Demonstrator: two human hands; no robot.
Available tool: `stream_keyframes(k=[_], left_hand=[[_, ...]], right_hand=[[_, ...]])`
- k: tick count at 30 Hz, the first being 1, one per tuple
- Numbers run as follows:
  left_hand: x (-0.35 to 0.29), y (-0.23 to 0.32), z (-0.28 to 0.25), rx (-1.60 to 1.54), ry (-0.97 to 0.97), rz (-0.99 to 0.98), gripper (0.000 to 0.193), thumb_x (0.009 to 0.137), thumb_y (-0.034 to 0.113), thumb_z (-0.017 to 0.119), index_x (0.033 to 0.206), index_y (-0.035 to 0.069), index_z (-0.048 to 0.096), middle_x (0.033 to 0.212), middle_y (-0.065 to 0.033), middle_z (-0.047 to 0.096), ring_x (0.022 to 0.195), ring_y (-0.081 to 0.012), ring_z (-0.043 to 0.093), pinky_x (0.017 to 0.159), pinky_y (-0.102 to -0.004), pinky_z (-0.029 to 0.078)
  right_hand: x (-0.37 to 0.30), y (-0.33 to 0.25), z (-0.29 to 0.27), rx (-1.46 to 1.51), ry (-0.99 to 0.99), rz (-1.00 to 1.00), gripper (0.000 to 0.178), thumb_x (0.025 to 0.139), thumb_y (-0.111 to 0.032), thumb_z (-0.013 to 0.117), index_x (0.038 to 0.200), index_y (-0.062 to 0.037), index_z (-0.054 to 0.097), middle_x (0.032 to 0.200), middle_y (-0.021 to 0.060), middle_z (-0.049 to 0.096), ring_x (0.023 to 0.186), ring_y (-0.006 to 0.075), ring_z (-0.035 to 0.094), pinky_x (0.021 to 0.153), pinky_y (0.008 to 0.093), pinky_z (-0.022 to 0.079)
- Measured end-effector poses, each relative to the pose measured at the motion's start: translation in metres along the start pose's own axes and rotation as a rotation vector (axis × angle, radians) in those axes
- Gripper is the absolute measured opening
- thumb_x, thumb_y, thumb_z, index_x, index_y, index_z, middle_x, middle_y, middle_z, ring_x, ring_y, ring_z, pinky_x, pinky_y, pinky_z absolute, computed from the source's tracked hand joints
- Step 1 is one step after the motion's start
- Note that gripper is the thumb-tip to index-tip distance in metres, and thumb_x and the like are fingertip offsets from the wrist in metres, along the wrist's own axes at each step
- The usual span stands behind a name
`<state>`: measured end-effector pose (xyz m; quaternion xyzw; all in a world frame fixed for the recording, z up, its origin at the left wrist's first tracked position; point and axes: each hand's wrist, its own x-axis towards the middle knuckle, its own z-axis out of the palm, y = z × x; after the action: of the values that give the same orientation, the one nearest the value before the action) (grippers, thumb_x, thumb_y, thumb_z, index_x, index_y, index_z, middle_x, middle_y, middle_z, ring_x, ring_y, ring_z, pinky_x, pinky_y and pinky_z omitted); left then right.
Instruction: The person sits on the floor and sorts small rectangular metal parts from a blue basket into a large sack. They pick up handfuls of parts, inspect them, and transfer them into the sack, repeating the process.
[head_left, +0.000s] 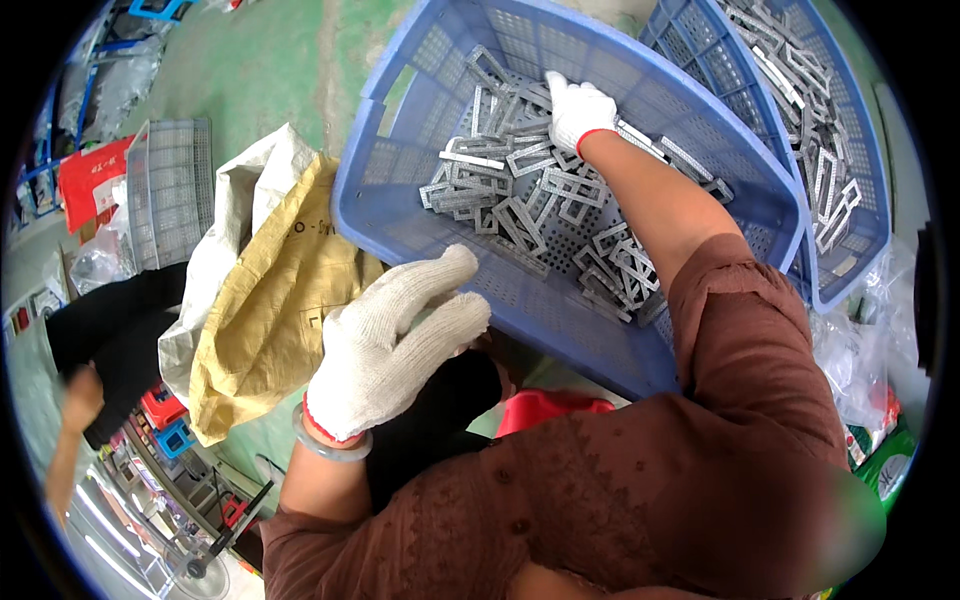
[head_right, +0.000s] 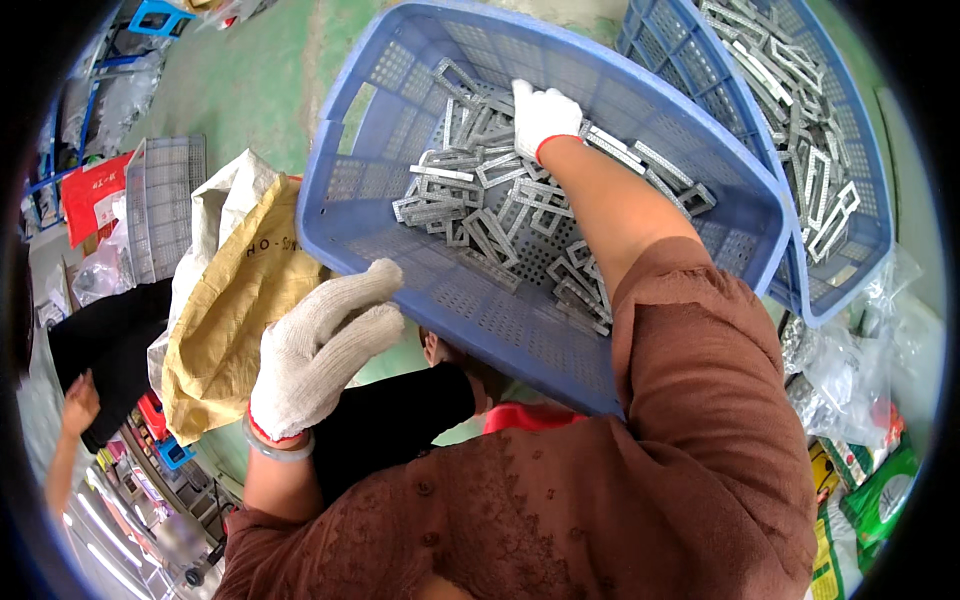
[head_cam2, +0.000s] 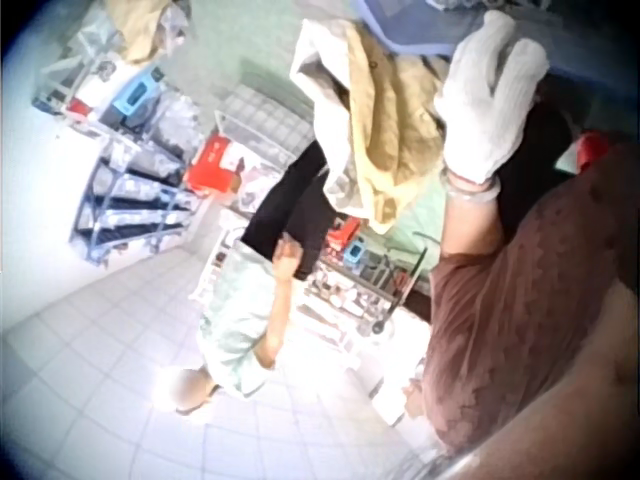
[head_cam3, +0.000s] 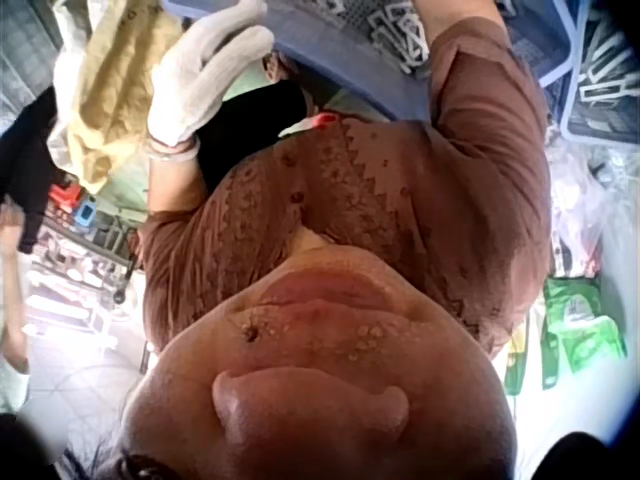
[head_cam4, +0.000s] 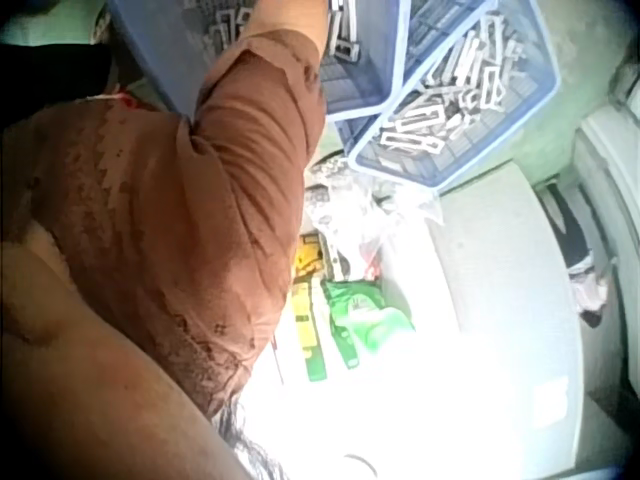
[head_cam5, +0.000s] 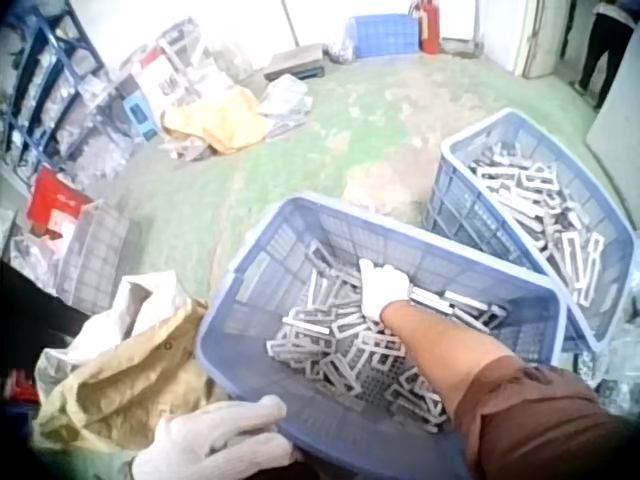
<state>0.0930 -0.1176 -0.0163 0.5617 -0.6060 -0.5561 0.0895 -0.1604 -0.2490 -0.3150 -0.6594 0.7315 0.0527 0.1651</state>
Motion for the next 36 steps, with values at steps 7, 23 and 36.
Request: stream_keyframes(k=[7,23,36], left_hand=[[-0.001,-0.002,-0.002,0.079,0.015,0.015,0.039,0.089,0.015,0.074,0.123,-0.002,0.066,0.114,-0.0095,0.070,0.099,-0.0120,0.065,0.085,-0.0252,0.051],[-0.012,-0.002,-0.005,0.127,-0.006,0.154,0.036,0.089,0.016,0.073,0.120,-0.002,0.068,0.118,-0.0126,0.070,0.106,-0.0168,0.066,0.092,-0.0289,0.051],[-0.013,-0.015,-0.003,0.061,-0.007,0.324,0.038,0.092,0.021,0.071,0.121,-0.002,0.066,0.114,-0.0088,0.069,0.106,-0.0130,0.062,0.094,-0.0276,0.049]], right_hand=[[-0.004,-0.010,0.008,-0.051,0.080,0.066,0.035,0.081,-0.018,0.065,0.114,-0.0054,0.067,0.119,0.0132,0.069,0.112,0.0306,0.065,0.090,0.0447,0.054],[-0.050,0.011,0.006,0.136,-0.169,0.060,0.054,0.089,-0.051,0.061,0.117,-0.0055,0.058,0.111,0.0212,0.069,0.104,0.0386,0.067,0.087,0.0490,0.053],[-0.166,0.031,-0.035,1.584,-0.396,0.316,0.030,0.098,-0.026,0.058,0.117,-0.0085,0.072,0.085,0.0028,0.062,0.065,0.0166,0.061,0.045,0.0309,0.052]])
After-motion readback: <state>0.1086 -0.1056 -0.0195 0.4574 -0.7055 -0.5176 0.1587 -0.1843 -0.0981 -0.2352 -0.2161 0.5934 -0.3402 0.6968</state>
